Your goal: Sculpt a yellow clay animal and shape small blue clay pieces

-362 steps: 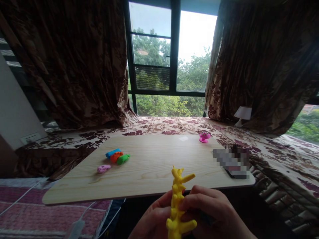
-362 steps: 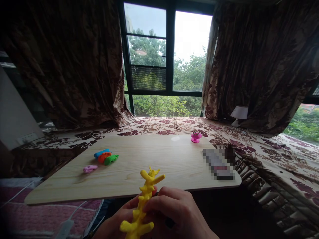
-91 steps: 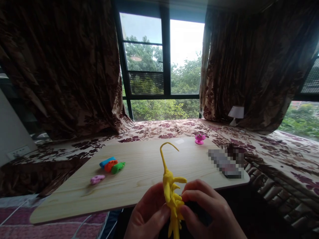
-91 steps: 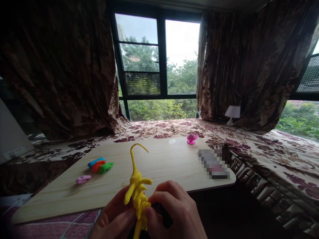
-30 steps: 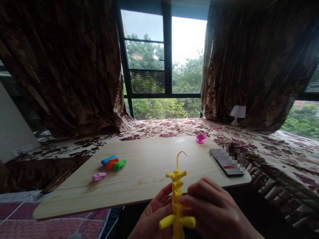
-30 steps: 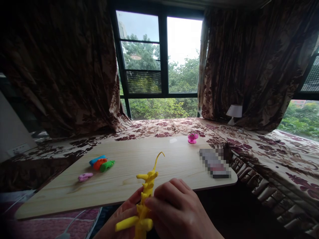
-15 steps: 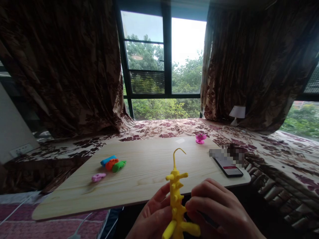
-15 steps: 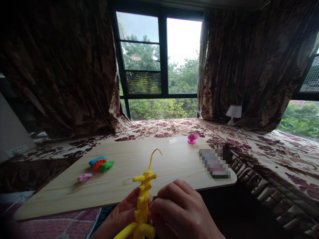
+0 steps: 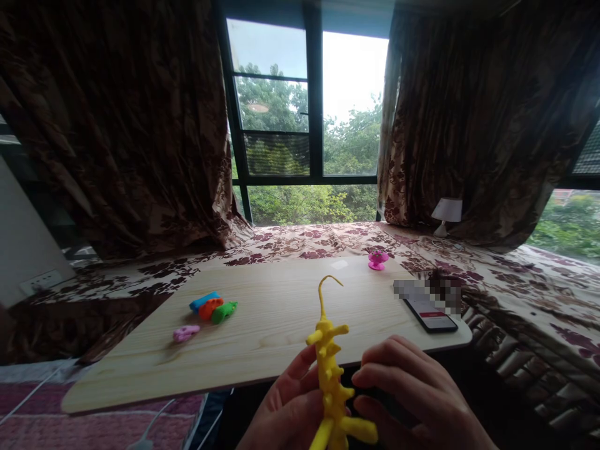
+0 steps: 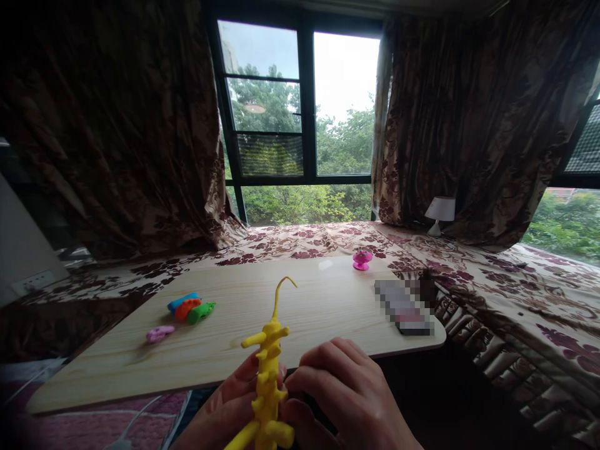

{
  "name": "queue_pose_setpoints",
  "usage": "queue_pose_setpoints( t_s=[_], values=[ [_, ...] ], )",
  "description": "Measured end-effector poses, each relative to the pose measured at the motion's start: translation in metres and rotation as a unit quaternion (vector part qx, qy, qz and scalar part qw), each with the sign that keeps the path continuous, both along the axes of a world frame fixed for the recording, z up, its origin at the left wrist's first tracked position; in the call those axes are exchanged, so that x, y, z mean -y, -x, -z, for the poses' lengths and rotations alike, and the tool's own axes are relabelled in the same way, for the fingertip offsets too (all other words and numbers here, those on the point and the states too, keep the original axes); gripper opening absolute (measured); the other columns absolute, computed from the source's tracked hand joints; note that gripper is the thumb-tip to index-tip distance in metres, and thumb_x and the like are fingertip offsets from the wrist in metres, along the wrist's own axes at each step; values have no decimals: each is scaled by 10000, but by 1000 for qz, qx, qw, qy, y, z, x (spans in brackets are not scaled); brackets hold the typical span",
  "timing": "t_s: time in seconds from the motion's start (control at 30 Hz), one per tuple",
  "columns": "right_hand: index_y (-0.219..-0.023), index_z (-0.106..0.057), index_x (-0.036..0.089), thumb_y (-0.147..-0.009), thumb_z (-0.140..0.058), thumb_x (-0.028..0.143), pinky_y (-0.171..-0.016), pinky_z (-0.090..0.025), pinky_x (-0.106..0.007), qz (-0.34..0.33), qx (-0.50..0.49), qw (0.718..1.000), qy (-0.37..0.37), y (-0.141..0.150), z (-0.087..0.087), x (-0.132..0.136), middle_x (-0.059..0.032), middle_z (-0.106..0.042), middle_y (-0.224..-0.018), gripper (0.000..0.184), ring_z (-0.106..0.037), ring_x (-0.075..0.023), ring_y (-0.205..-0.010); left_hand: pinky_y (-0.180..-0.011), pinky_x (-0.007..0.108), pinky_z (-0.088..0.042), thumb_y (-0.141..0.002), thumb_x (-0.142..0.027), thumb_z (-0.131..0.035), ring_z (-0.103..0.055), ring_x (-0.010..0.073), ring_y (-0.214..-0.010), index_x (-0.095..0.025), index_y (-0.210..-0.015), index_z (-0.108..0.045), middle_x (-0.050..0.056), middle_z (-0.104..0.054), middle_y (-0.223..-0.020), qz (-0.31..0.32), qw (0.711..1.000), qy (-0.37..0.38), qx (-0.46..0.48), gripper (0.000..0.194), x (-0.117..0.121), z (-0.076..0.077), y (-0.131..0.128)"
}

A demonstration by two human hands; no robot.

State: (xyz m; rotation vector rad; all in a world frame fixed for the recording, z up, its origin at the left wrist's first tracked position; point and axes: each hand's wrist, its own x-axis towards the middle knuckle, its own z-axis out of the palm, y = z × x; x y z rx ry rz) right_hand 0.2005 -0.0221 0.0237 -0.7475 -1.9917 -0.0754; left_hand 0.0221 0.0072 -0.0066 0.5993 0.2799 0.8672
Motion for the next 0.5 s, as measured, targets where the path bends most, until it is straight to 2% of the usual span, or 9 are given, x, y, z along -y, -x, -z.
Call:
queue_pose_setpoints(
  t_s=[0.17,0.27,0.37,0.5],
  values=[
    [-875,-611,165,-744,-661,86,-589,-451,-251,-6,0,1000,21,3,1,-2,-39,-621,-748,161,-526,-135,-662,-741,255,-486,-715,-58,-636,-645,143,-788,-223,-1077,-635,33,-679,-850,10,1000,-12,9,398,1,-7,-1],
    [-823,-601,151,-760,-615,56,-575,-443,-238,-16,-2,999,31,4,3,-2,-43,-606,-722,115,-507,-128,-652,-738,254,-485,-720,-53,-627,-643,143,-784,-212,-1048,-647,38,-679,-854,4,1000,-11,4,365,2,-6,-2],
    [-819,-594,144,-760,-594,29,-576,-441,-237,-25,-9,999,29,5,5,-2,-51,-599,-729,129,-496,-129,-657,-715,247,-480,-721,-67,-625,-631,129,-731,-202,-1063,-633,36,-670,-812,-11,1000,-16,2,368,3,-2,-5],
    [-904,-601,160,-765,-609,37,-603,-454,-247,-33,-13,999,22,3,8,-2,-52,-615,-776,186,-510,-137,-683,-706,252,-473,-708,-73,-622,-637,144,-761,-212,-1105,-600,56,-673,-928,-43,999,10,-7,421,6,0,-6]
  ],
)
